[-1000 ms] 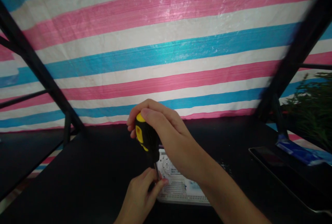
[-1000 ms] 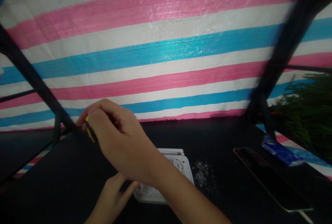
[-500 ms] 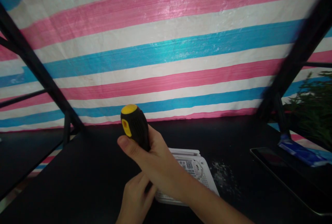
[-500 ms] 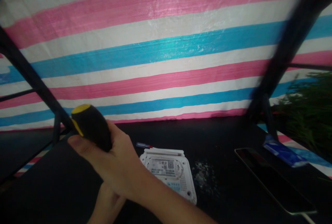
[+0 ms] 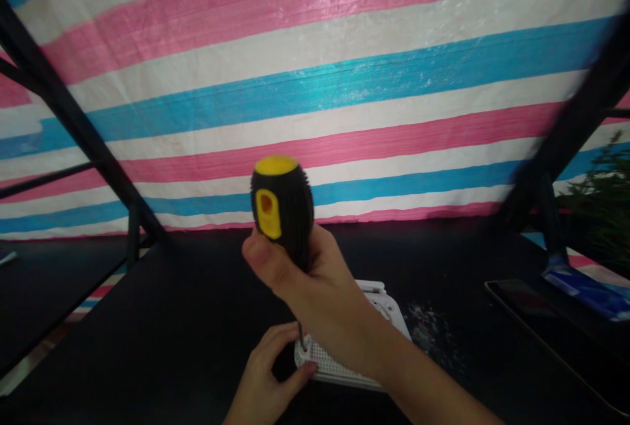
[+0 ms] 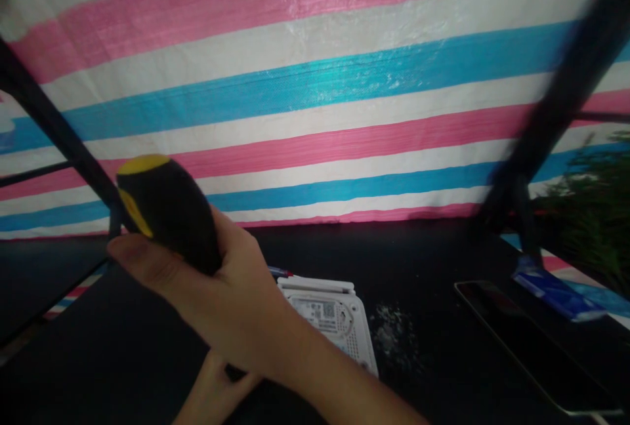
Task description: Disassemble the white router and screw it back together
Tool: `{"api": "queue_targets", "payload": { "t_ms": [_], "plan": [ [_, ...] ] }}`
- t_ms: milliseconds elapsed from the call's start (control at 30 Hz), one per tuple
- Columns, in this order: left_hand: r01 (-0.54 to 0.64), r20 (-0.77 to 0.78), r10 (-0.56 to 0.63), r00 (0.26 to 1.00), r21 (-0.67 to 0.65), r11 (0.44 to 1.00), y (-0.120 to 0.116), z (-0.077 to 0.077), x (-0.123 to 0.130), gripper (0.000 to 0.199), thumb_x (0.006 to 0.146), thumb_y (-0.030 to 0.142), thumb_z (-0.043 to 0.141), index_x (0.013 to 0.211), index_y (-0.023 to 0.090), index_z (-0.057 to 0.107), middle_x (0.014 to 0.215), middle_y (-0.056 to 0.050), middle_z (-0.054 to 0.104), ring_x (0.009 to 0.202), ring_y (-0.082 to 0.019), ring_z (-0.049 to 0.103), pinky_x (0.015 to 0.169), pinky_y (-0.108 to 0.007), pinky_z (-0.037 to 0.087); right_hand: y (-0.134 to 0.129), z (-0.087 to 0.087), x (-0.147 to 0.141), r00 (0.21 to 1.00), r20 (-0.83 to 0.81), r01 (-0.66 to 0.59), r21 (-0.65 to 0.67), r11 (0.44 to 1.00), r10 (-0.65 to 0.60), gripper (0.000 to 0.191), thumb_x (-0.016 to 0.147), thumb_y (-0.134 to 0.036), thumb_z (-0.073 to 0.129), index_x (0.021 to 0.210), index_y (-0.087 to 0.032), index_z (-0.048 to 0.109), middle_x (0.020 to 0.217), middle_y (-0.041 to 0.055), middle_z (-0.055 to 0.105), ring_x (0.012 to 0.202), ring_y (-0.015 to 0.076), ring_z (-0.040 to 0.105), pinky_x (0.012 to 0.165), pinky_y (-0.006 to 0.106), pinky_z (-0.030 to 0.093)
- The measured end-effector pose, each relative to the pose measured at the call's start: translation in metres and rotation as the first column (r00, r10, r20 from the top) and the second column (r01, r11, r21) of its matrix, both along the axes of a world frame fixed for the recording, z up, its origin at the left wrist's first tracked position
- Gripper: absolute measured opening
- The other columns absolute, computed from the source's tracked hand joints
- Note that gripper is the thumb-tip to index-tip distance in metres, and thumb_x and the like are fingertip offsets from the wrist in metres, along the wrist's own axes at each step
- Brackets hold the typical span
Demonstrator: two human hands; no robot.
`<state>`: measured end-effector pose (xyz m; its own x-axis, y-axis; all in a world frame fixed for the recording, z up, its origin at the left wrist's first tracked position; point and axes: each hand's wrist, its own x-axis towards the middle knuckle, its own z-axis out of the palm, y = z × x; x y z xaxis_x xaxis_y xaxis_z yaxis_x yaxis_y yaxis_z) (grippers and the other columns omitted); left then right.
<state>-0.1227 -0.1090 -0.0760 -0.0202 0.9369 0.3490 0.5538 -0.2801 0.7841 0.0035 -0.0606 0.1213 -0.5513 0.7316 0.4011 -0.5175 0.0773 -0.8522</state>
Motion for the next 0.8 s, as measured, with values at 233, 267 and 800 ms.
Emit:
{"api": "queue_targets", "payload": {
  "t_ms": [233, 267, 800],
  "plan": [
    [-0.004, 0.003, 0.004, 1.000, -0.037, 0.999, -0.003, -0.002, 0.000, 0.059, 0.064, 0.028, 0.081, 0.120, 0.026, 0.062, 0.123, -0.011, 0.063, 0.112, -0.029, 0.060, 0.096, -0.044, 0.049, 0.023, 0.020, 0.023, 0.968, -0.052, 0.244, -0.032, 0.969, -0.245, 0.049, 0.070, -0.063, 0.065, 0.076, -0.018, 0.048, 0.046, -0.0087, 0.030, 0.037, 0.0016, 0.022, 0.035, 0.015, 0.016],
    [-0.003, 0.012, 0.004, 1.000, -0.047, 0.999, -0.003, -0.004, 0.000, 0.063, 0.063, 0.028, 0.082, 0.122, 0.026, 0.060, 0.126, -0.012, 0.061, 0.115, -0.030, 0.058, 0.098, -0.046, 0.047, 0.028, 0.021, 0.027, 0.957, -0.080, 0.277, -0.052, 0.960, -0.280, 0.049, 0.069, -0.063, 0.065, 0.076, -0.018, 0.047, 0.046, -0.0091, 0.028, 0.035, 0.0018, 0.021, 0.034, 0.015, 0.015],
    [0.000, 0.024, 0.002, 1.000, -0.113, 0.994, -0.004, -0.004, 0.000, 0.049, 0.076, 0.029, 0.071, 0.123, 0.027, 0.059, 0.129, -0.009, 0.059, 0.119, -0.027, 0.055, 0.102, -0.044, 0.043, 0.048, 0.013, 0.109, 0.719, -0.154, 0.658, -0.160, 0.735, -0.677, 0.037, 0.083, -0.054, 0.052, 0.066, -0.021, 0.055, 0.047, -0.0051, 0.026, 0.037, 0.0025, 0.027, 0.039, 0.025, 0.010]
  ]
}}
